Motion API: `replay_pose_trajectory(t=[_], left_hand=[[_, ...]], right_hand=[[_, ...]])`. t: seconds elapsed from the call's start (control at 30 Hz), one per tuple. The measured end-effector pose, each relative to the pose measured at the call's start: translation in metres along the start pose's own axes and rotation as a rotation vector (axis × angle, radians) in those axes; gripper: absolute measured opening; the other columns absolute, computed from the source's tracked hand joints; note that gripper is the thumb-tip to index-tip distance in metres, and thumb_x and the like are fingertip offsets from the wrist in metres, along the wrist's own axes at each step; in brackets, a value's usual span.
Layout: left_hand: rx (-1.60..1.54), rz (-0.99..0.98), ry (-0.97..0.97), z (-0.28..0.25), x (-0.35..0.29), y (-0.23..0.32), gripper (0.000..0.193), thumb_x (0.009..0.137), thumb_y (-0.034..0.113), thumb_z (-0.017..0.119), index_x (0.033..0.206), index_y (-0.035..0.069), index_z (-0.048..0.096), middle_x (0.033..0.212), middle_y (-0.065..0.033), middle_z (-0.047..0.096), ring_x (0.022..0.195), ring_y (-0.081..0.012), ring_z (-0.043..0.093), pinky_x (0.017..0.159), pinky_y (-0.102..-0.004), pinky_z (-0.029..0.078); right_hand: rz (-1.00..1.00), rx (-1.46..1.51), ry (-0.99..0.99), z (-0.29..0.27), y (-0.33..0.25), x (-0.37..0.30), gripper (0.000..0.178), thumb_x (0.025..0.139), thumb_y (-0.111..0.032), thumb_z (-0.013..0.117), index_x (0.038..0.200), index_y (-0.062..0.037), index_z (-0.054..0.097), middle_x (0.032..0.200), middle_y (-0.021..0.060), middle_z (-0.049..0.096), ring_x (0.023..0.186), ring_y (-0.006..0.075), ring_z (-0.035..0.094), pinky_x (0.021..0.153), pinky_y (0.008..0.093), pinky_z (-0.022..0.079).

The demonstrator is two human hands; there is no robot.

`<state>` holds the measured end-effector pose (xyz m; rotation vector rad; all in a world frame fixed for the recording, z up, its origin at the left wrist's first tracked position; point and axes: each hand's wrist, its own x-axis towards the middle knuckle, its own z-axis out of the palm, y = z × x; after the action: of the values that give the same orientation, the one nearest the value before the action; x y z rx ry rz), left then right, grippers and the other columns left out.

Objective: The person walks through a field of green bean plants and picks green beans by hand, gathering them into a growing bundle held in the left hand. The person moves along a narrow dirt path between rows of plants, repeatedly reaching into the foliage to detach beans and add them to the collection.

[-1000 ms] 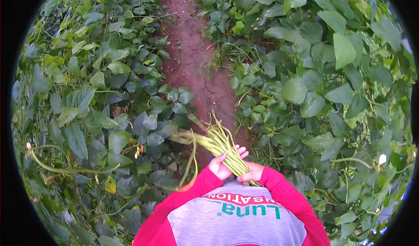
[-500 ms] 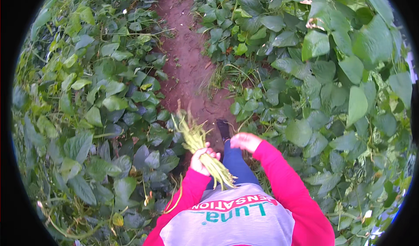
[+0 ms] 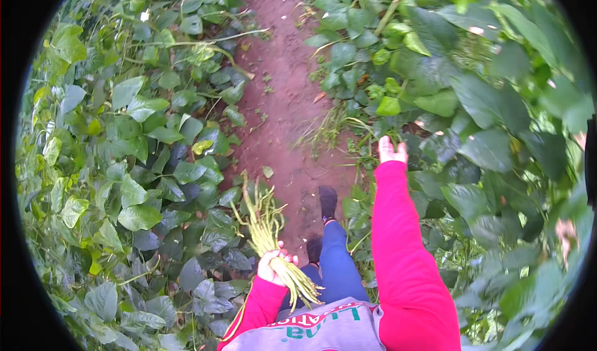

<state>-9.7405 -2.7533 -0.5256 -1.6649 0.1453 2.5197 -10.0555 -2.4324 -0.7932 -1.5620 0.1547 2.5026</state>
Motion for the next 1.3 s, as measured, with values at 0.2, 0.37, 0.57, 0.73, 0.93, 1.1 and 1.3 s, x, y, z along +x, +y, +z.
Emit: replay_pose_trajectory(t=[0.2,0.37,0.57,0.73,0.93,1.1,1.3], left_hand=[[-0.017,-0.115,-0.059,0.035,0.021,0.002,0.025,0.084,0.011,0.058,0.109,0.008,0.058,0.075,-0.0051,0.057,0.074,-0.0213,0.058,0.089,-0.0431,0.049],[-0.045,-0.106,-0.057,0.047,0.025,-0.011,0.024,0.084,0.008,0.057,0.108,0.006,0.057,0.076,-0.0052,0.056,0.074,-0.0209,0.058,0.087,-0.0419,0.051],[-0.051,-0.13,0.012,0.07,0.03,-0.009,0.027,0.084,0.006,0.058,0.111,0.006,0.055,0.076,-0.0058,0.056,0.071,-0.0208,0.058,0.084,-0.0408,0.054],[-0.089,-0.139,0.014,0.08,0.035,-0.011,0.025,0.085,0.007,0.057,0.11,0.005,0.054,0.076,-0.006,0.056,0.07,-0.0214,0.059,0.082,-0.0407,0.055],[-0.06,-0.102,0.0,0.101,0.029,-0.012,0.026,0.085,0.009,0.058,0.11,0.005,0.054,0.076,-0.0051,0.055,0.069,-0.0196,0.059,0.082,-0.0393,0.055],[-0.113,-0.138,-0.054,0.097,0.023,-0.006,0.023,0.083,0.007,0.058,0.106,0.006,0.056,0.076,-0.0051,0.055,0.07,-0.0201,0.058,0.084,-0.0404,0.054],[-0.058,-0.132,-0.139,0.138,0.006,0.016,0.02,0.084,0.007,0.058,0.104,0.004,0.056,0.075,-0.0071,0.055,0.071,-0.0222,0.057,0.087,-0.0415,0.051]], right_hand=[[-0.004,-0.132,-0.579,-0.007,-0.039,0.019,0.023,0.088,-0.03,0.067,0.107,-0.0195,0.058,0.1,0.003,0.058,0.104,0.029,0.055,0.095,0.0494,0.044],[-0.115,-0.32,-0.487,-0.006,-0.048,-0.016,0.018,0.086,-0.025,0.07,0.1,-0.0164,0.062,0.11,-0.0006,0.065,0.103,0.0248,0.059,0.096,0.0478,0.044],[-0.47,-0.892,-0.005,0.012,-0.047,-0.038,0.02,0.092,-0.02,0.058,0.102,-0.0019,0.058,0.071,0.0023,0.047,0.071,0.019,0.053,0.084,0.0431,0.055],[-0.434,-1.149,0.105,0.028,-0.031,-0.057,0.022,0.093,-0.021,0.053,0.101,-0.0005,0.058,0.07,0.0003,0.043,0.062,0.0139,0.045,0.075,0.0389,0.056],[-0.477,-1.457,0.13,0.035,-0.009,-0.1,0.025,0.089,-0.035,0.056,0.082,-0.0108,0.052,0.06,-0.0023,0.038,0.051,0.0106,0.038,0.048,0.0274,0.032],[-0.308,-1.418,0.173,0.034,-0.002,-0.112,0.026,0.088,-0.032,0.054,0.075,-0.0126,0.045,0.052,-0.0026,0.03,0.04,0.0116,0.03,0.041,0.0277,0.028],[-0.095,-1.237,0.067,0.029,-0.004,-0.127,0.026,0.087,-0.031,0.055,0.072,-0.0146,0.042,0.051,-0.0038,0.024,0.038,0.0117,0.028,0.036,0.0278,0.024]])
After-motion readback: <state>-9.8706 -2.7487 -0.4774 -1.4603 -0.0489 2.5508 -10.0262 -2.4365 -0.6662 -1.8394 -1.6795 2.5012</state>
